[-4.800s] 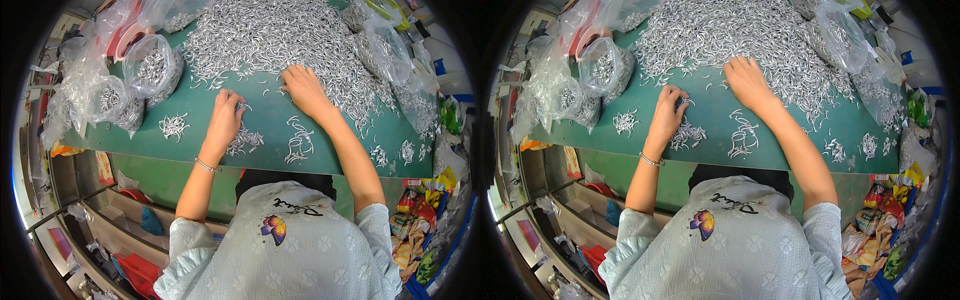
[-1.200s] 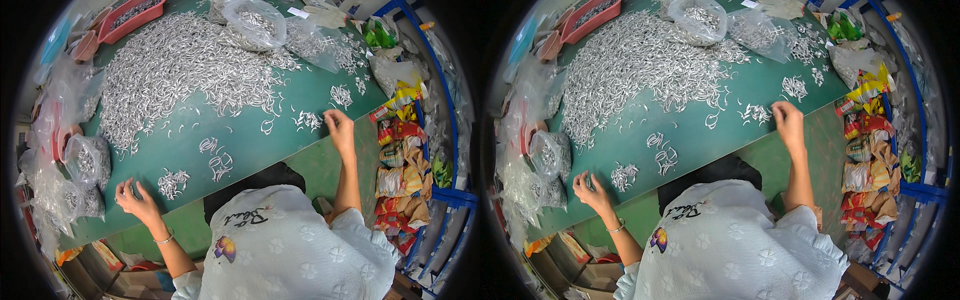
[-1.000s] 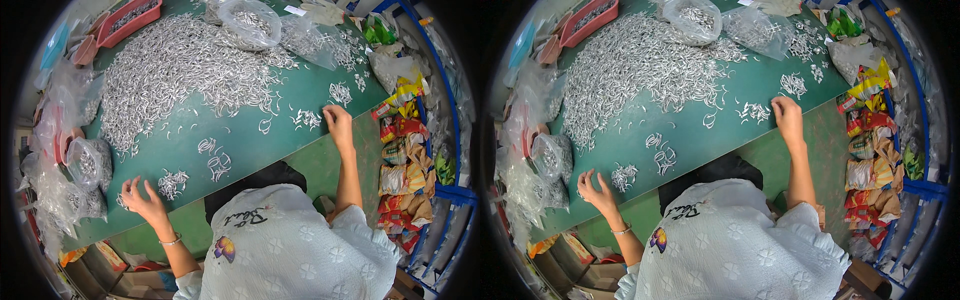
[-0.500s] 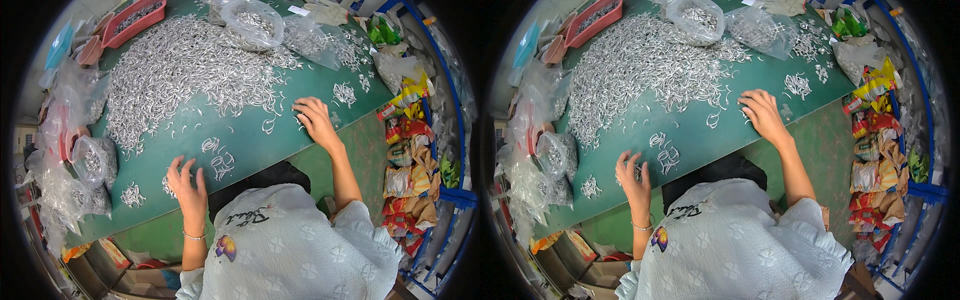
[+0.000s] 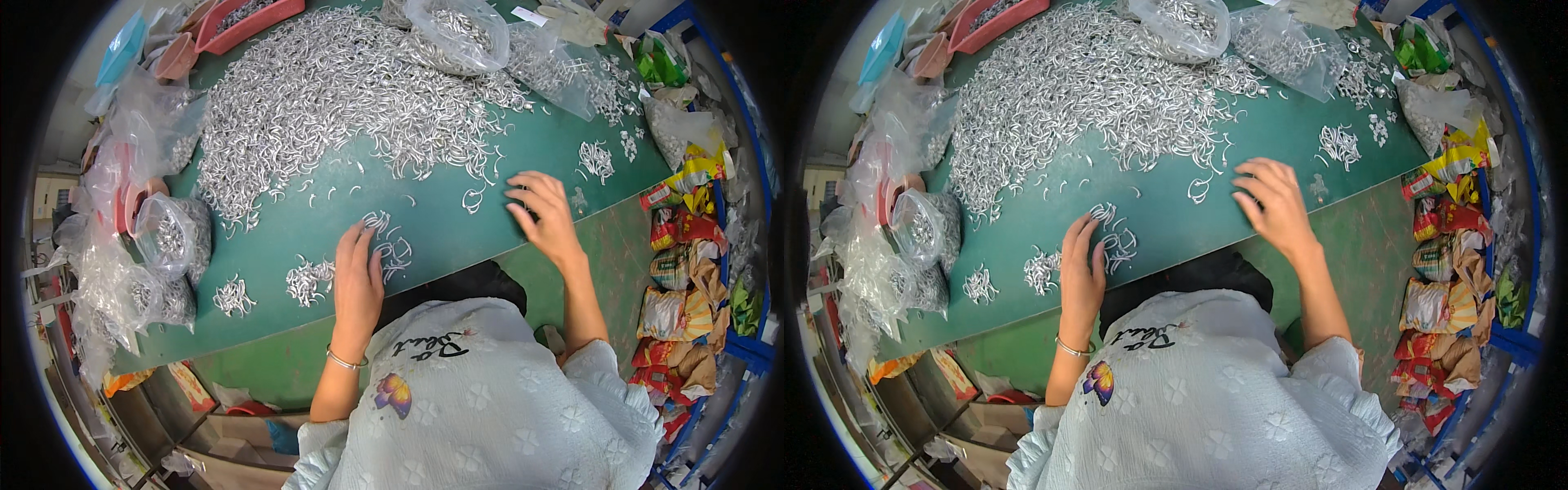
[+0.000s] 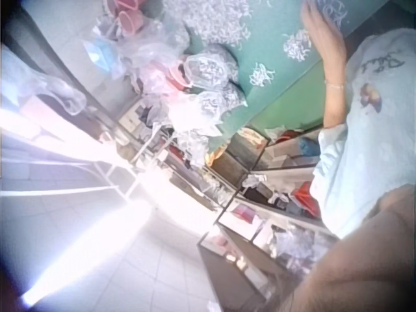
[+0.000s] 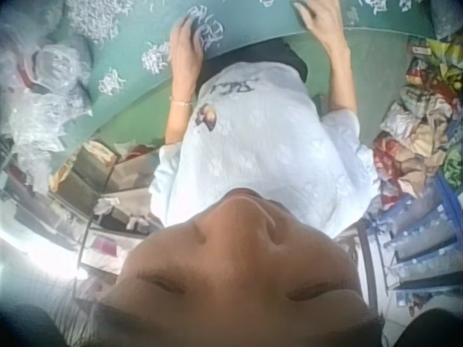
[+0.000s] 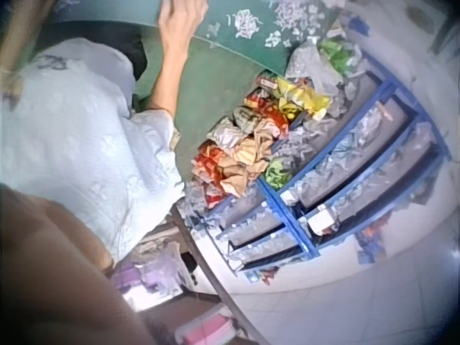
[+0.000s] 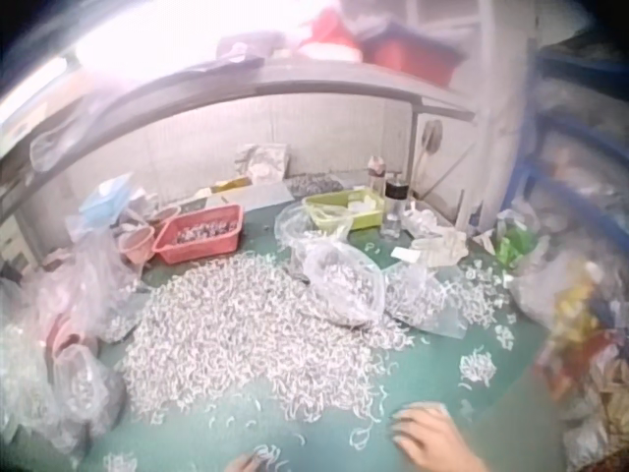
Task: The person picks up individual small metal hooks from a large pile on a table and places them into smaller piles based on their orientation or type by hand.
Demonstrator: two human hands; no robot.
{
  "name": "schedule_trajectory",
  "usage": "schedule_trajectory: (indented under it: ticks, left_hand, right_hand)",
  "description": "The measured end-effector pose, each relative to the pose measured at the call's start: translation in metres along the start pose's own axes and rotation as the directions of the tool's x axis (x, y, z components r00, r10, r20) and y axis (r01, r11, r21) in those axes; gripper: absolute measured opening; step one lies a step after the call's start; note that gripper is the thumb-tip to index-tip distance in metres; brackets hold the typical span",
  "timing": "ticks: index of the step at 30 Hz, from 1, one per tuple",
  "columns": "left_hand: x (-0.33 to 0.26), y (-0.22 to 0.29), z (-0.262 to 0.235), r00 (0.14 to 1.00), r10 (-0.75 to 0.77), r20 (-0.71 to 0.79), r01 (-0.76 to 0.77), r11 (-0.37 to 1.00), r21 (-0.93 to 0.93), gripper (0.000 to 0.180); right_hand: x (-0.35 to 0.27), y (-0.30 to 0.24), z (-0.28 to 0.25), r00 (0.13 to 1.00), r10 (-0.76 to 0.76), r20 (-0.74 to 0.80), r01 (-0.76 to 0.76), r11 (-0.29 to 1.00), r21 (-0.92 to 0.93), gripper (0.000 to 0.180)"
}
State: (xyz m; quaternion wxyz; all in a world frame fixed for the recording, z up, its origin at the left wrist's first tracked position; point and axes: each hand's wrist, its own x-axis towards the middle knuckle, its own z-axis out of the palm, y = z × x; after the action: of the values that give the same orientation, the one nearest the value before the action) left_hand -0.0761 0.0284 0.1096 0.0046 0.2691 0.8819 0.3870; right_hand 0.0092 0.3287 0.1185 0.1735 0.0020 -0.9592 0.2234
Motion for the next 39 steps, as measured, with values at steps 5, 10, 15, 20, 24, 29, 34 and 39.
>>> schedule_trajectory:
  ticks: [5,10,15,20,24,29,34,39]
  left_hand:
    - [0.004,0.003,0.003,1.000,0.026,0.005,-0.026,1.000,0.009,0.035]
    - [0.000,0.004,0.000,0.999,0.017,0.030,-0.017,1.000,0.008,0.037]
    - [-0.003,0.003,0.000,0.999,-0.018,0.030,0.018,1.000,-0.001,0.036]
    - [0.004,0.010,0.009,0.999,-0.022,0.038,0.025,0.997,-0.077,0.037]
    - [0.008,0.015,0.007,1.000,0.020,0.018,-0.020,0.999,0.035,0.038]
    - [0.008,0.013,0.007,0.999,0.009,0.039,-0.012,0.996,0.088,0.039]
    - [0.010,0.018,0.008,0.998,0.040,0.044,-0.043,0.997,0.058,0.038]
    - [0.008,0.015,0.008,0.998,0.017,0.060,-0.022,0.996,0.085,0.038]
  right_hand:
    - [0.023,-0.027,0.029,0.988,-0.069,0.141,0.062,0.996,0.058,0.025]
    - [0.043,-0.026,0.058,0.972,-0.146,0.182,0.089,0.953,0.291,0.018]
    - [0.043,-0.011,0.045,0.984,0.065,0.167,-0.130,0.900,0.417,0.025]
    - [0.040,-0.035,0.057,0.989,-0.068,0.129,0.042,0.981,0.191,0.022]
    - [0.042,-0.031,0.062,0.989,-0.067,0.131,0.043,0.983,0.178,0.011]
    - [0.045,-0.033,0.055,1.000,-0.029,0.006,0.027,0.973,0.230,0.009]
    - [0.049,-0.032,0.059,0.998,0.060,-0.034,-0.055,0.990,0.130,0.009]
    - [0.048,-0.026,0.063,0.989,-0.037,0.143,0.000,0.969,0.248,0.011]
